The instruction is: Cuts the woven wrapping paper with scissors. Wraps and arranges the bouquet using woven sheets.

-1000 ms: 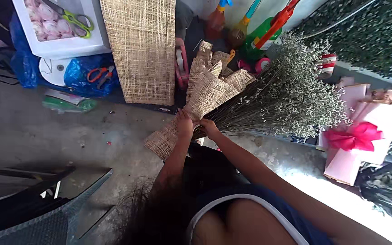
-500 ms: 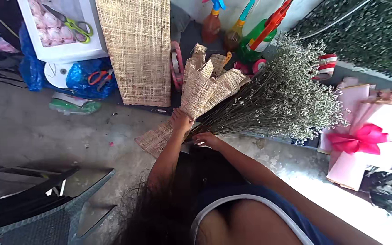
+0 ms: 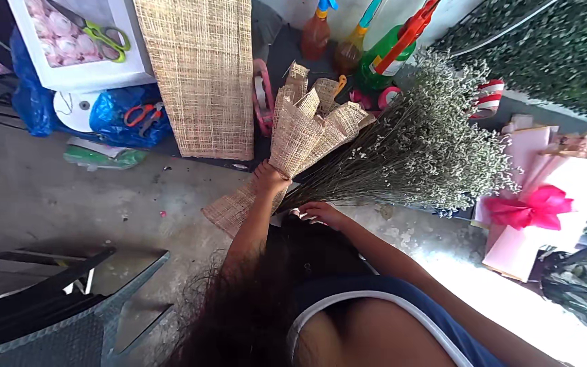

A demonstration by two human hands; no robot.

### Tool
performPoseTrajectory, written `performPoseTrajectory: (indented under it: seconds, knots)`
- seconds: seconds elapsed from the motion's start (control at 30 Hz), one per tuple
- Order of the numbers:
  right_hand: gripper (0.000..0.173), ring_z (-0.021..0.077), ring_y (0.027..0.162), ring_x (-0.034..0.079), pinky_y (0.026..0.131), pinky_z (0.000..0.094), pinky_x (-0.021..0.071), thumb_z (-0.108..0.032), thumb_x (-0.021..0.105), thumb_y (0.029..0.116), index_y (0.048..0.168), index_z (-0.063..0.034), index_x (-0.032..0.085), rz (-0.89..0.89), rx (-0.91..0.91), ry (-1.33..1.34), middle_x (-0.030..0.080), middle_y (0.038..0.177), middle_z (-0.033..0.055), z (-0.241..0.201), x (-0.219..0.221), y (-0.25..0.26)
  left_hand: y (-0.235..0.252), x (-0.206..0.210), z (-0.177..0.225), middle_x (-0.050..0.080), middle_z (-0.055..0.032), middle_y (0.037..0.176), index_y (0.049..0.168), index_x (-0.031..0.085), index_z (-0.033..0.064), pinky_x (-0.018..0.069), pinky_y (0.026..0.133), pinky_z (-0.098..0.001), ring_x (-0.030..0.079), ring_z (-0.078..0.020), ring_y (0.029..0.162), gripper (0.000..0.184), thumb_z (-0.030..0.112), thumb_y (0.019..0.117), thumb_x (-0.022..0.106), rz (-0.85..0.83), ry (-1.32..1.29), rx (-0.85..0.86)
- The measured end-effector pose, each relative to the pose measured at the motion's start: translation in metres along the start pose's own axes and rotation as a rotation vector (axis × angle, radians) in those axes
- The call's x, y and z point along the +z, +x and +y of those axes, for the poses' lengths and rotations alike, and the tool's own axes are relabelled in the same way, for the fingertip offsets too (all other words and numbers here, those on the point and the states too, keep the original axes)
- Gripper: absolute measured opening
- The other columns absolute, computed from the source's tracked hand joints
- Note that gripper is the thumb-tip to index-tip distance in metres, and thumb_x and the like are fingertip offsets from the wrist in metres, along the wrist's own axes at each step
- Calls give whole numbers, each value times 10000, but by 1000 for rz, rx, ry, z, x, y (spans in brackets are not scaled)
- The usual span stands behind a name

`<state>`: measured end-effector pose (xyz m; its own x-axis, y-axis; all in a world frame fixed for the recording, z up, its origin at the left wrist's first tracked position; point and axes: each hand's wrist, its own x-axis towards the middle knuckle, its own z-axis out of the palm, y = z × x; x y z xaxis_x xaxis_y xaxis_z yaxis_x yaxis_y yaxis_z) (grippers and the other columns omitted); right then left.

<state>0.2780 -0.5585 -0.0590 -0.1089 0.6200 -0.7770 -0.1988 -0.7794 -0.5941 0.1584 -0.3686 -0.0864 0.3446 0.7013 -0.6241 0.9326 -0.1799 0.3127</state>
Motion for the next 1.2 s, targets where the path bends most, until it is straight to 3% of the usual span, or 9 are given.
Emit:
performPoseTrajectory:
  seconds: [0.13, 0.3, 0.47, 0.67, 0.83, 0.9, 0.97, 1.1, 1.2]
  knots:
    - [320, 180, 1084, 642, 888, 339, 527, -105, 450, 1079, 1357, 7, 563, 6, 13, -14, 606, 1337, 164, -5, 2, 5, 3, 4, 7, 382, -280, 1553, 1530, 336, -32, 258, 1165, -622, 363, -432, 1445, 1143, 510, 686, 884, 50, -27, -83]
    - [321, 177, 1087, 638, 891, 343, 524, -102, 467, 1074, 1362, 7, 556, -8, 35, -58, 603, 1345, 164, -18, 8, 6, 11, -1, 10, 375, -232, 1584, 1598, 240, 34, 290, 1138, -652, 380, -435, 1433, 1292, 498, 613, 936, 1, -45, -131]
    - [334, 218, 1135, 624, 948, 363, 510, -110, 496, 1070, 1366, 33, 557, 23, -16, -227, 594, 1352, 202, -33, 25, 1, 18, -1, 7, 441, -238, 1529, 1545, 333, 17, 298, 1096, -711, 406, -445, 1408, 1178, 436, 621, 934, -2, -83, -116]
    - [383, 266, 1063, 672, 949, 427, 558, -60, 540, 1015, 1374, 75, 532, 686, -651, -286, 653, 1203, 233, -86, 32, -47, -12, 8, -20, 502, -266, 1461, 1481, 423, -5, 302, 1079, -741, 465, -467, 1354, 1083, 440, 639, 939, 173, -146, 73]
    - [240, 70, 923, 669, 860, 332, 581, -166, 461, 1069, 1246, -70, 592, 1027, -1286, -217, 690, 1034, -46, -146, 23, -133, -72, -3, -60, 566, -245, 1407, 1401, 549, -3, 290, 1136, -653, 507, -433, 1322, 922, 411, 665, 919, 465, -268, 210]
    - [219, 44, 941, 655, 851, 291, 568, -220, 456, 1087, 1208, -172, 633, 1079, -1492, -318, 679, 1046, -107, -164, 39, -164, -103, -34, -72, 576, -290, 1372, 1351, 561, -81, 279, 1142, -631, 506, -460, 1311, 689, 234, 789, 805, 488, -322, 242]
    - [235, 36, 1012, 632, 872, 259, 544, -260, 446, 1086, 1173, -209, 658, 1096, -1631, -418, 652, 1086, -119, -176, 70, -186, -126, -82, -78, 489, -271, 1502, 1455, 467, -88, 212, 1211, -551, 411, -424, 1433, 478, 137, 1037, 527, 244, -264, 98]
    - [240, 12, 1059, 608, 927, 234, 496, -326, 477, 1080, 1091, -199, 680, 1068, -1692, -551, 657, 1066, -122, -182, 131, -191, -94, -49, -140, 578, -348, 1363, 1351, 521, -183, 258, 1198, -496, 489, -475, 1350, 392, 60, 1058, 429, 571, -485, 79]
    - [335, 100, 1076, 586, 975, 315, 447, -434, 532, 1044, 1022, -136, 682, 887, -1598, -684, 647, 1036, -18, -182, 170, -177, -109, -110, -157, 384, -309, 1562, 1500, 341, -145, 212, 1232, -350, 329, -359, 1500, 450, 90, 1116, 331, 164, -464, -94]
